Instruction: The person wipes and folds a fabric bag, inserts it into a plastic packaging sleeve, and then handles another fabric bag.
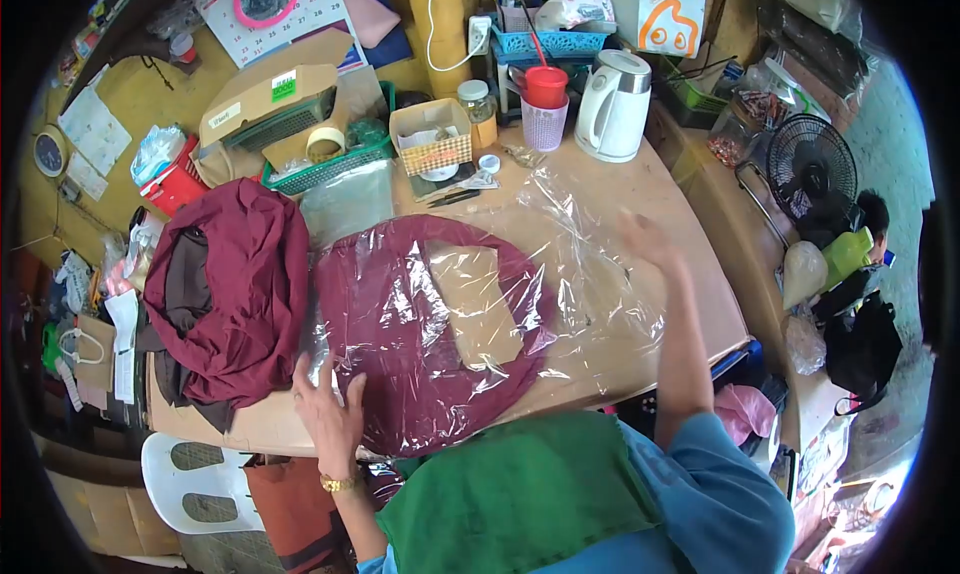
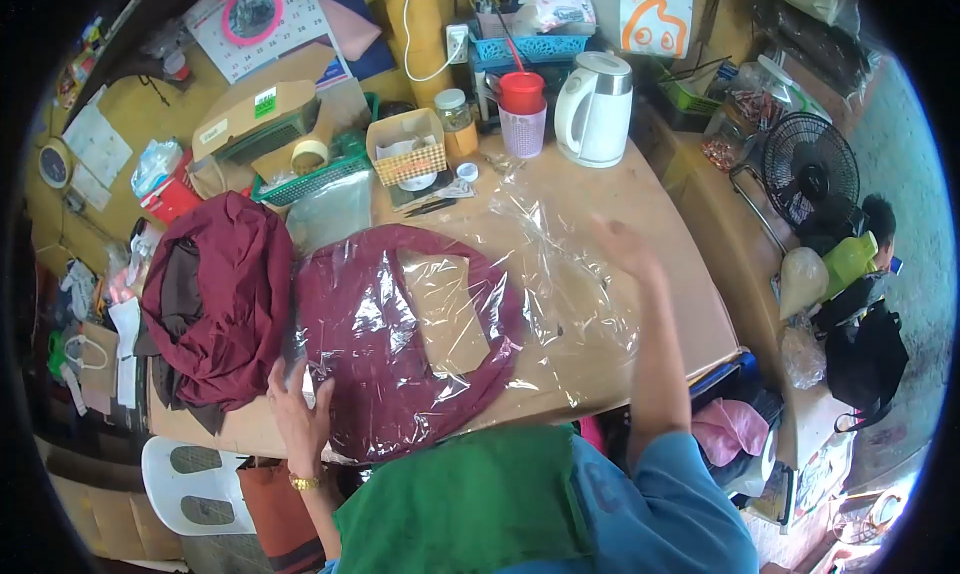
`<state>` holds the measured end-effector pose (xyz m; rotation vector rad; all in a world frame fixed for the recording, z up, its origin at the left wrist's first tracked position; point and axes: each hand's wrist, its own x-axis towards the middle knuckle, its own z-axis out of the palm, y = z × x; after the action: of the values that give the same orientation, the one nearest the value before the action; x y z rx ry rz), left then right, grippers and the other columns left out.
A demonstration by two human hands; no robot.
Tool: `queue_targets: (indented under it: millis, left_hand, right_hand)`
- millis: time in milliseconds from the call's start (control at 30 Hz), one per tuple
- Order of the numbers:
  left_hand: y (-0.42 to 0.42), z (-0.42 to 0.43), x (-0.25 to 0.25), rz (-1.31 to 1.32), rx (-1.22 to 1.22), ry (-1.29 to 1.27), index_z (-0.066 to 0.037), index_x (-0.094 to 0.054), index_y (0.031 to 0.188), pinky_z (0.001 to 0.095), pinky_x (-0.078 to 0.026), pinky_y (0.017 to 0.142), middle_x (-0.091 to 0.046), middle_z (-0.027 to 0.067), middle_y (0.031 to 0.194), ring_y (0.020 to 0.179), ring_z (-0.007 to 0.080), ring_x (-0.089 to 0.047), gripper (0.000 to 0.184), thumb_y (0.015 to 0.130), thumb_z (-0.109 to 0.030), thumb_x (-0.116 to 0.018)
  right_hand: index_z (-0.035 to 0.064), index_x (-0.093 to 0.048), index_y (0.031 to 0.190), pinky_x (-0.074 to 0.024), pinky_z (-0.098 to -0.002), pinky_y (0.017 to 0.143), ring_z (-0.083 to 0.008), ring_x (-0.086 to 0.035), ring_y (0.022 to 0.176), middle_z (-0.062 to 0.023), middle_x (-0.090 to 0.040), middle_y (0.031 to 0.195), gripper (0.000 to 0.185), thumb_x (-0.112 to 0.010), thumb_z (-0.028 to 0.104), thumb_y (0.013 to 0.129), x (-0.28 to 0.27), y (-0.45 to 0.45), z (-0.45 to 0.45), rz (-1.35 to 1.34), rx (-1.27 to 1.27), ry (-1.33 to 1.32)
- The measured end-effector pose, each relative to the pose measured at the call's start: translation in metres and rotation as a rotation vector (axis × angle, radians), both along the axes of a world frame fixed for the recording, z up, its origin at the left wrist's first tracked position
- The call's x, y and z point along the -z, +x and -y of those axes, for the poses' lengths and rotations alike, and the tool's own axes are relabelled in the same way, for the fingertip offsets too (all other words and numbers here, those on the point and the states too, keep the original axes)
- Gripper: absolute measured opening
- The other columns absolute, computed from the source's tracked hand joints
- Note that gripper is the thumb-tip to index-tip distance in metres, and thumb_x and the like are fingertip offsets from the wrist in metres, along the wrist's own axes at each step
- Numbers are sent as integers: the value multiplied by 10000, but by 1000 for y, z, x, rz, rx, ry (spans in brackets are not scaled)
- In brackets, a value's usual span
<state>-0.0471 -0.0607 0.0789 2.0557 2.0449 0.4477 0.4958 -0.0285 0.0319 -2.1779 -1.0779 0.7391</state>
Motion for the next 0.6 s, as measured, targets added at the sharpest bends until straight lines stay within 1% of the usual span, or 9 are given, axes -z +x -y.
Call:
queue_targets:
  millis: [33,100,133,233,300,400,467,567,600]
  left_hand:
    - [10,-5,1,12,100,141,-108,-574,1368,537,-342,1100,-333,282,1520,1350,478,-375,589,861,-368,-724]
    - [33,-15,12,7,218,245,-106,-481,1444,576,-246,1149,-276,268,1566,1436,469,-267,663,883,-383,-697]
    - [45,-20,25,-11,235,214,-107,-428,1483,605,-193,1166,-238,259,1591,1469,464,-211,699,899,-399,-676]
    - [55,-29,71,-151,205,90,-137,-313,1556,695,-109,1136,-214,206,1624,1501,431,-156,745,950,-488,-566]
    - [55,-28,80,-195,206,128,-135,-309,1559,697,-88,1138,-224,205,1620,1503,422,-157,755,954,-520,-544]
    - [60,-28,80,-239,194,127,-135,-308,1557,694,-100,1142,-216,199,1621,1499,411,-169,768,953,-562,-512]
    - [63,-28,79,-213,184,141,-136,-346,1537,700,-99,1138,-246,200,1608,1496,412,-179,764,935,-566,-538]
    - [66,-29,76,-194,181,162,-137,-358,1531,712,-102,1130,-280,203,1590,1486,420,-202,785,910,-569,-570]
    - [66,-29,74,-189,186,151,-136,-366,1527,717,-98,1127,-268,203,1597,1490,417,-192,765,921,-561,-561]
  right_hand:
    - [27,-652,1264,-434,-430,1043,-334,-573,1238,-205,-617,1324,660,-529,589,942,-23,-35,-19,12,-47,-34]
    - [20,-683,1191,-451,-421,1019,-300,-604,1174,-183,-634,1290,497,-645,434,919,64,-35,-82,627,-420,6]
    - [20,-683,1191,-451,-421,1019,-300,-604,1174,-183,-634,1290,497,-645,434,919,57,-59,-80,628,-426,9]
    - [4,-651,1136,-505,-398,909,-222,-637,1036,-140,-676,1134,336,-717,154,843,49,-81,-88,65,-247,302]
    - [7,-586,1222,-536,-386,826,-216,-651,967,-142,-686,1071,404,-700,175,873,51,-5,-97,108,-124,290]
    - [35,-492,1368,-557,-378,759,-272,-665,905,-167,-695,1054,548,-624,373,958,5,18,-46,-374,375,380]
    - [55,-460,1418,-557,-384,756,-276,-662,910,-164,-692,1063,615,-598,446,963,-6,-2,-15,-499,223,309]
    - [101,-411,1496,-508,-347,714,-151,-630,860,-110,-680,1067,668,-548,499,977,39,-64,-2,-387,-49,622]
    - [90,-463,1446,-494,-315,708,-127,-617,836,-84,-678,1040,614,-578,458,968,41,-80,1,167,-305,586]
